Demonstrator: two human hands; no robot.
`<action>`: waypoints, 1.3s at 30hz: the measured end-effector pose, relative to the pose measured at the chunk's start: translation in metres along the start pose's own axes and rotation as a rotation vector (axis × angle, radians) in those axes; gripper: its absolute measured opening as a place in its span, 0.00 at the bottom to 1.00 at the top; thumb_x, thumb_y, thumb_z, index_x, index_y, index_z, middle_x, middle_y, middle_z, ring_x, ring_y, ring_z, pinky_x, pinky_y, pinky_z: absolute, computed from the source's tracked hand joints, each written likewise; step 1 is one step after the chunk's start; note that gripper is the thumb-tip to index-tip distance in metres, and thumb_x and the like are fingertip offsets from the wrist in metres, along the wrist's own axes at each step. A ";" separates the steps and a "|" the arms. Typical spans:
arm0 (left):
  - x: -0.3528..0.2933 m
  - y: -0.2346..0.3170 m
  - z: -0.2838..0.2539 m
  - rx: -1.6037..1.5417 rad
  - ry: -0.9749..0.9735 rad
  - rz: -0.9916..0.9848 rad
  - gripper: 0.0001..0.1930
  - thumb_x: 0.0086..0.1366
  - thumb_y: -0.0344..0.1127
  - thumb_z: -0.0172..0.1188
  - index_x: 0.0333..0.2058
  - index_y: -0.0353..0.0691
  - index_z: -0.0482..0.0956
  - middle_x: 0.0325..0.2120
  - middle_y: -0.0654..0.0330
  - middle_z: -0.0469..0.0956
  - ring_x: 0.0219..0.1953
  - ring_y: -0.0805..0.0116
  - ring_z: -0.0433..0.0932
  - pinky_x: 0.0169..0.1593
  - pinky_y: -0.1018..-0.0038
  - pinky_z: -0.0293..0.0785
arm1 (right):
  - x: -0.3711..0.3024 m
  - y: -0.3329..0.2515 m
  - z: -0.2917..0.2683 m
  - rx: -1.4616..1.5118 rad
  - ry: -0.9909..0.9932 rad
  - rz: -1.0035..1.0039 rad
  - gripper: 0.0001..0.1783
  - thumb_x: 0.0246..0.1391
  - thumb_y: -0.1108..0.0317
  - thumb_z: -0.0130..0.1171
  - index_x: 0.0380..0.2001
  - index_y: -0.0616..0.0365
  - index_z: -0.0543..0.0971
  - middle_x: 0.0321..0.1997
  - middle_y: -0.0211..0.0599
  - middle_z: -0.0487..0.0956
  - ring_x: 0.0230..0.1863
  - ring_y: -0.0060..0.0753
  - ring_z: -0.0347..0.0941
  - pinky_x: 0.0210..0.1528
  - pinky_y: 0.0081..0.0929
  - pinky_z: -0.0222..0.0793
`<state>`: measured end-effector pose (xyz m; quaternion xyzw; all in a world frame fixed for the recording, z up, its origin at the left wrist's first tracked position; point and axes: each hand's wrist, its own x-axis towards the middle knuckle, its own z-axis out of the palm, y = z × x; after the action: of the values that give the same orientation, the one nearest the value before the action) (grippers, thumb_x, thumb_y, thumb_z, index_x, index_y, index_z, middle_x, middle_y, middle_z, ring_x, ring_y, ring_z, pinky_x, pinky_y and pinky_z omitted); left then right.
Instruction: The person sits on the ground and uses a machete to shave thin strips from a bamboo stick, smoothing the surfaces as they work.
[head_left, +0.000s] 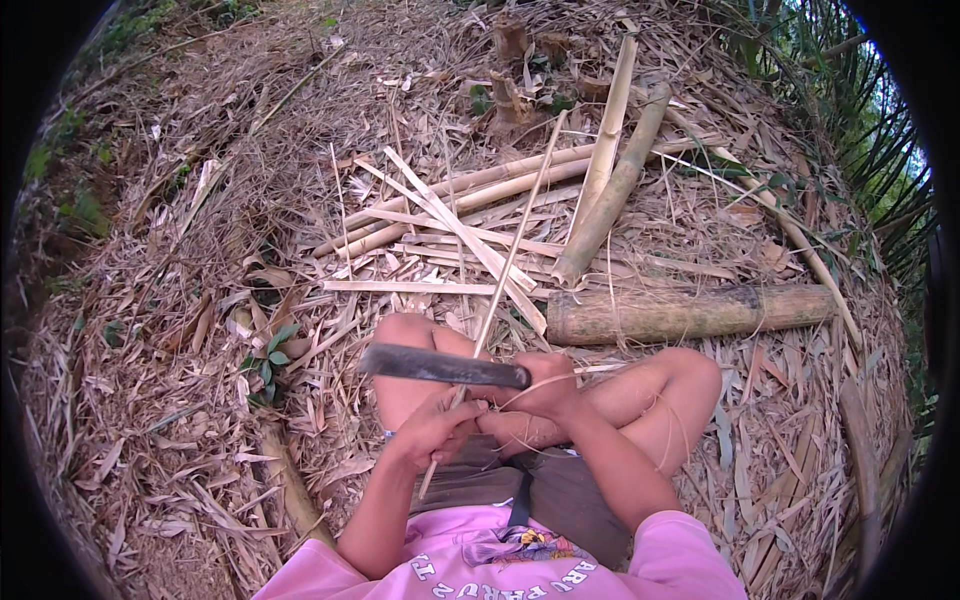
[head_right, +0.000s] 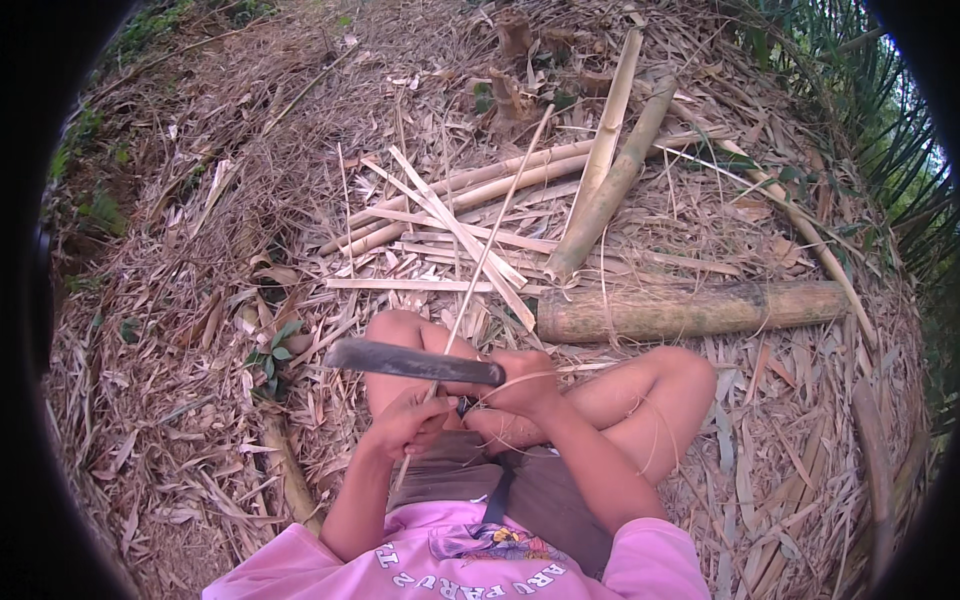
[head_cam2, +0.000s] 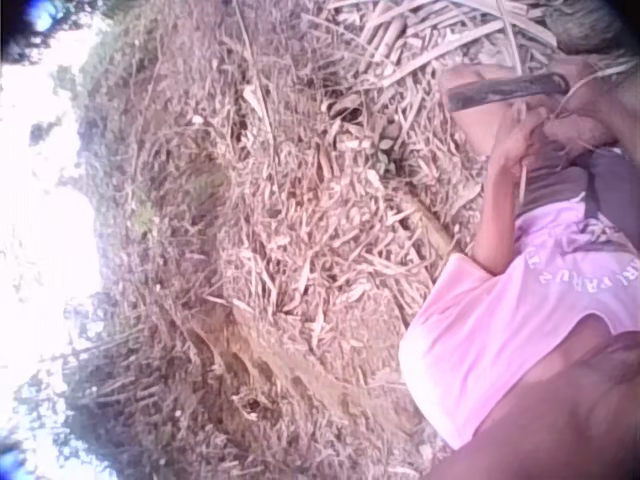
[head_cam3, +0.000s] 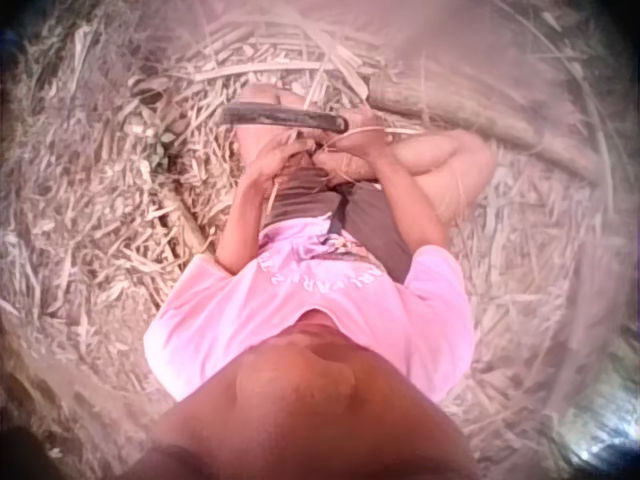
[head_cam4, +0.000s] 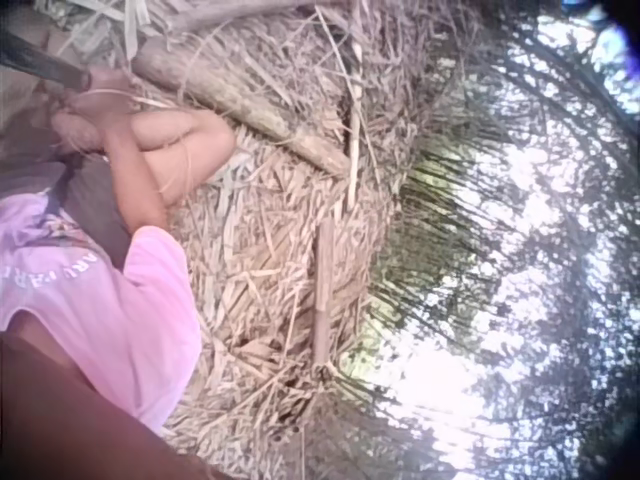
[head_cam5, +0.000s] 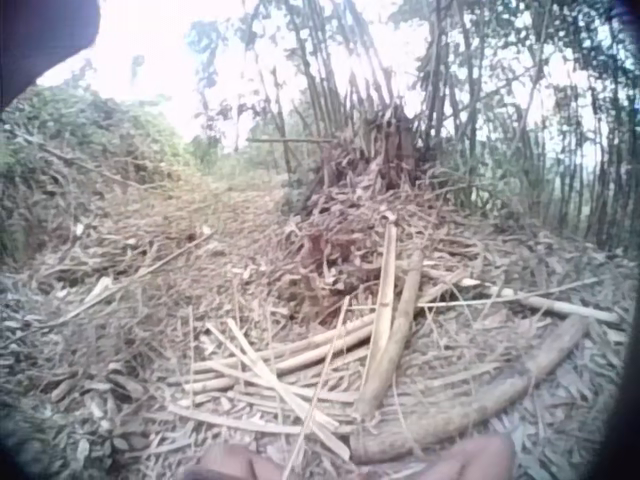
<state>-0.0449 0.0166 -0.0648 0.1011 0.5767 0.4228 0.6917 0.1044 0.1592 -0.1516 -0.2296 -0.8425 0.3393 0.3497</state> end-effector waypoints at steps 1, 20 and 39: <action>0.002 0.003 0.001 -0.019 -0.013 -0.022 0.11 0.71 0.39 0.55 0.28 0.45 0.69 0.11 0.73 0.57 0.08 0.83 0.53 0.10 0.80 0.46 | -0.002 -0.003 0.002 0.017 -0.011 -0.035 0.17 0.38 0.59 0.72 0.18 0.57 0.76 0.17 0.41 0.77 0.19 0.48 0.75 0.23 0.37 0.72; -0.002 -0.008 0.020 0.124 0.040 -0.080 0.22 0.75 0.43 0.45 0.18 0.48 0.59 0.10 0.73 0.51 0.09 0.83 0.48 0.11 0.80 0.40 | -0.013 0.016 0.019 -0.056 0.080 -0.152 0.11 0.30 0.63 0.63 0.16 0.53 0.72 0.15 0.36 0.74 0.17 0.41 0.73 0.24 0.37 0.65; -0.021 -0.030 -0.009 -0.292 -0.028 -0.045 0.05 0.72 0.36 0.48 0.34 0.48 0.64 0.12 0.72 0.53 0.09 0.82 0.49 0.09 0.81 0.42 | 0.001 0.002 0.012 -0.207 -0.106 0.023 0.16 0.40 0.51 0.65 0.16 0.51 0.77 0.18 0.38 0.78 0.21 0.45 0.78 0.27 0.41 0.72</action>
<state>-0.0387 -0.0199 -0.0710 -0.0074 0.5016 0.4852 0.7162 0.0951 0.1563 -0.1596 -0.2557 -0.8877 0.2662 0.2752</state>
